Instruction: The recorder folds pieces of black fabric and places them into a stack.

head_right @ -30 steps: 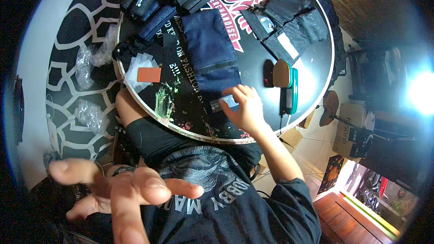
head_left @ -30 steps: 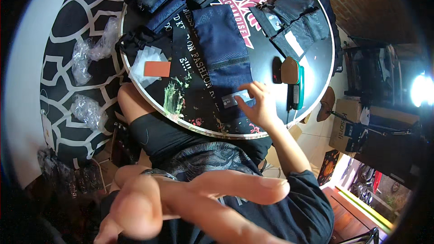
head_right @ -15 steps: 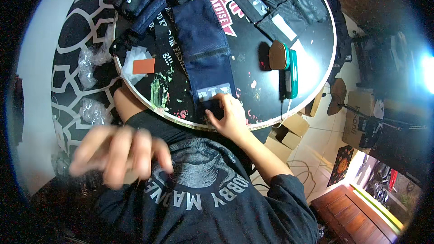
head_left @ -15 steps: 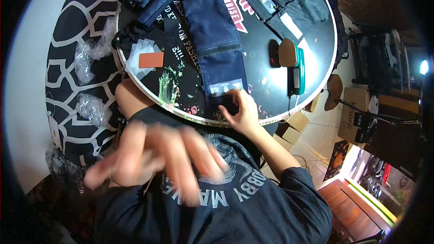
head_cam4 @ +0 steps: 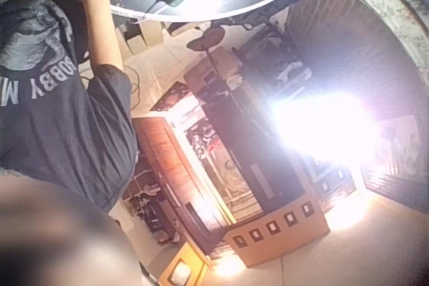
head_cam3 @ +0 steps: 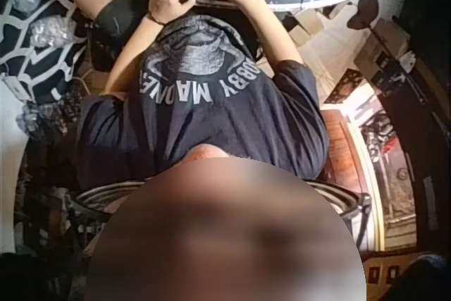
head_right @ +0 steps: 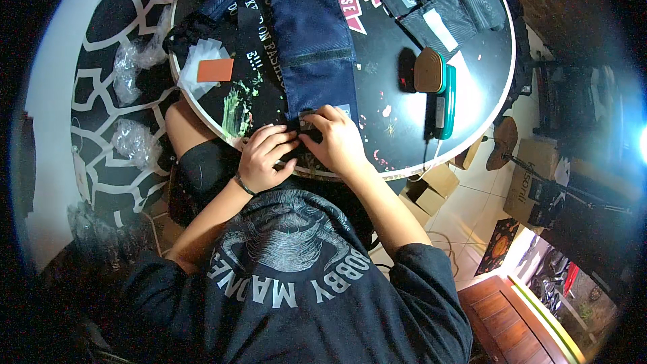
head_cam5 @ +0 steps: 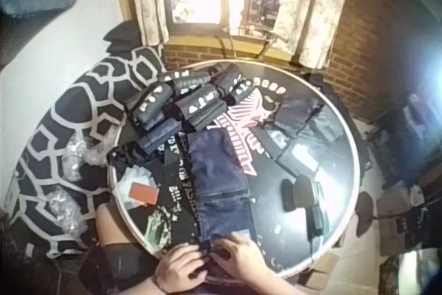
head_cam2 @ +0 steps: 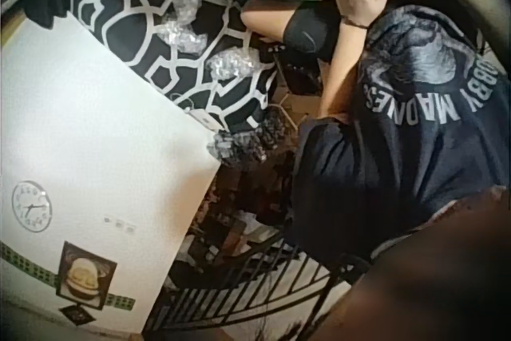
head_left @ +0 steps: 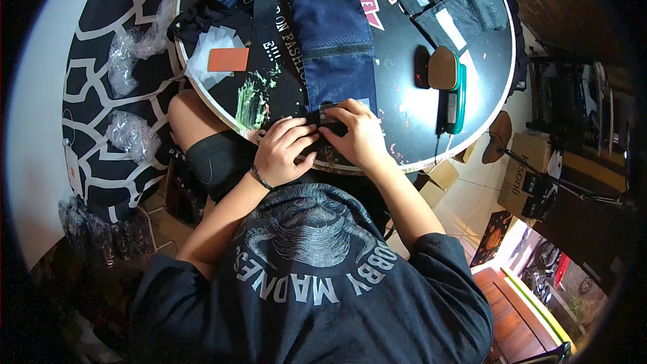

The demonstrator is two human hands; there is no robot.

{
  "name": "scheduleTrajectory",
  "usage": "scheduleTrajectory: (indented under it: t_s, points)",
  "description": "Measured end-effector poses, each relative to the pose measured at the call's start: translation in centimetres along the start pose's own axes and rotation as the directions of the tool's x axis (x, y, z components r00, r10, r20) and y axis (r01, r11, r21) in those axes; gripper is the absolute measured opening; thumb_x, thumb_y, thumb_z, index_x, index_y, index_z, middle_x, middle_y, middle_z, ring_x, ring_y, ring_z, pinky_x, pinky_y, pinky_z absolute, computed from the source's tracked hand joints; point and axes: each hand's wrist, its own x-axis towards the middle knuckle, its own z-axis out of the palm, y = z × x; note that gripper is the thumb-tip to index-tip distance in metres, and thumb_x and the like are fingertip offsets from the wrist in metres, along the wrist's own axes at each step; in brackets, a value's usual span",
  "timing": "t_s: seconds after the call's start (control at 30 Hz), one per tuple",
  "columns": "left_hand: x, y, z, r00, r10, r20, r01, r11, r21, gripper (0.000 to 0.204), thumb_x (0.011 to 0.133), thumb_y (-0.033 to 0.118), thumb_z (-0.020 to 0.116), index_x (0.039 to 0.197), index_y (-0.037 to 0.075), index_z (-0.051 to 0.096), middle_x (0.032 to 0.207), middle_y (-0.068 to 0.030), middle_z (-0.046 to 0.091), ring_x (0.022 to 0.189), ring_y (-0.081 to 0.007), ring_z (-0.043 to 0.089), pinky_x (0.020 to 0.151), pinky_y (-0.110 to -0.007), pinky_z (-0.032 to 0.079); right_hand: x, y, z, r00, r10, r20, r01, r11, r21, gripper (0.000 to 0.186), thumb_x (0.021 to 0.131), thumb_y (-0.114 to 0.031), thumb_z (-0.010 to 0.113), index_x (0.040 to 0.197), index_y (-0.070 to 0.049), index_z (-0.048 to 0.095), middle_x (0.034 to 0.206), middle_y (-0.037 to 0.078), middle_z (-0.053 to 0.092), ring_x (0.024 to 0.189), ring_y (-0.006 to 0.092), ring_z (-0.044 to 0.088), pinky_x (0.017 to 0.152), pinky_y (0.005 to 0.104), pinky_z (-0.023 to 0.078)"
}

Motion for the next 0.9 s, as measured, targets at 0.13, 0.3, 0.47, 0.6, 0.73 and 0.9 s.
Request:
scheduleTrajectory:
  t_s: [0.13,0.3,0.47,0.6,0.73,0.9]
  points:
    - [0.1,-0.4,0.3,1.000,-0.004,0.005,0.004,1.000,-0.029,0.029,0.085,0.022,0.081,0.110,0.008,0.078,0.132,-0.0070,0.072,0.130,-0.0286,0.063,0.115,-0.048,0.049,0.1,0.6,0.0,0.996,-0.090,0.020,0.091,0.991,-0.098,0.025,0.085,-0.018,0.087,0.106,-0.005,0.083,0.102,0.008,0.074,0.094,0.0302,0.072,0.087,0.0405,0.060]
    - [0.1,-0.4,0.4,1.000,-0.020,0.008,0.021,0.999,-0.031,0.028,0.085,0.023,0.081,0.108,0.009,0.077,0.134,-0.0065,0.071,0.131,-0.0282,0.062,0.115,-0.048,0.048,-0.2,1.1,0.7,0.966,-0.258,-0.017,0.252,0.954,-0.165,0.021,0.085,-0.016,0.087,0.104,-0.007,0.084,0.099,0.006,0.074,0.090,0.0268,0.071,0.084,0.0387,0.060]
    - [0.2,-0.3,0.4,1.000,-0.029,0.006,0.029,0.999,-0.021,0.027,0.084,0.025,0.081,0.104,0.008,0.076,0.133,-0.0083,0.073,0.128,-0.0300,0.064,0.114,-0.047,0.048,-0.2,0.9,1.2,0.974,-0.209,-0.092,0.187,0.961,-0.203,0.013,0.084,-0.012,0.086,0.095,-0.009,0.079,0.097,0.004,0.074,0.087,0.0266,0.068,0.081,0.0402,0.052]
    - [0.1,-0.3,0.4,0.999,-0.050,0.015,0.050,0.999,-0.018,0.025,0.085,0.026,0.081,0.104,0.011,0.075,0.135,-0.0057,0.071,0.131,-0.0273,0.062,0.115,-0.047,0.048,-0.2,0.7,1.3,0.981,-0.153,-0.120,0.131,0.977,-0.171,0.012,0.085,-0.010,0.085,0.094,-0.010,0.076,0.096,0.004,0.073,0.087,0.0274,0.067,0.085,0.0408,0.047]
    - [0.1,-0.3,0.5,0.999,-0.047,0.010,0.047,0.999,-0.028,0.026,0.085,0.026,0.082,0.105,0.011,0.075,0.135,-0.0056,0.071,0.131,-0.0279,0.062,0.114,-0.047,0.048,-0.4,0.8,1.4,0.978,-0.079,-0.195,0.052,0.988,-0.144,0.012,0.086,-0.009,0.085,0.093,-0.011,0.076,0.091,0.003,0.070,0.085,0.0261,0.066,0.086,0.0406,0.044]
    - [0.1,-0.2,0.5,0.999,-0.047,0.004,0.047,0.998,-0.031,0.026,0.083,0.026,0.083,0.103,0.010,0.076,0.133,-0.0067,0.073,0.129,-0.0293,0.063,0.113,-0.047,0.049,-0.5,1.2,1.3,0.963,0.004,-0.270,-0.031,0.995,-0.097,0.011,0.088,-0.014,0.086,0.091,-0.013,0.075,0.089,0.002,0.067,0.084,0.0255,0.064,0.088,0.0415,0.043]
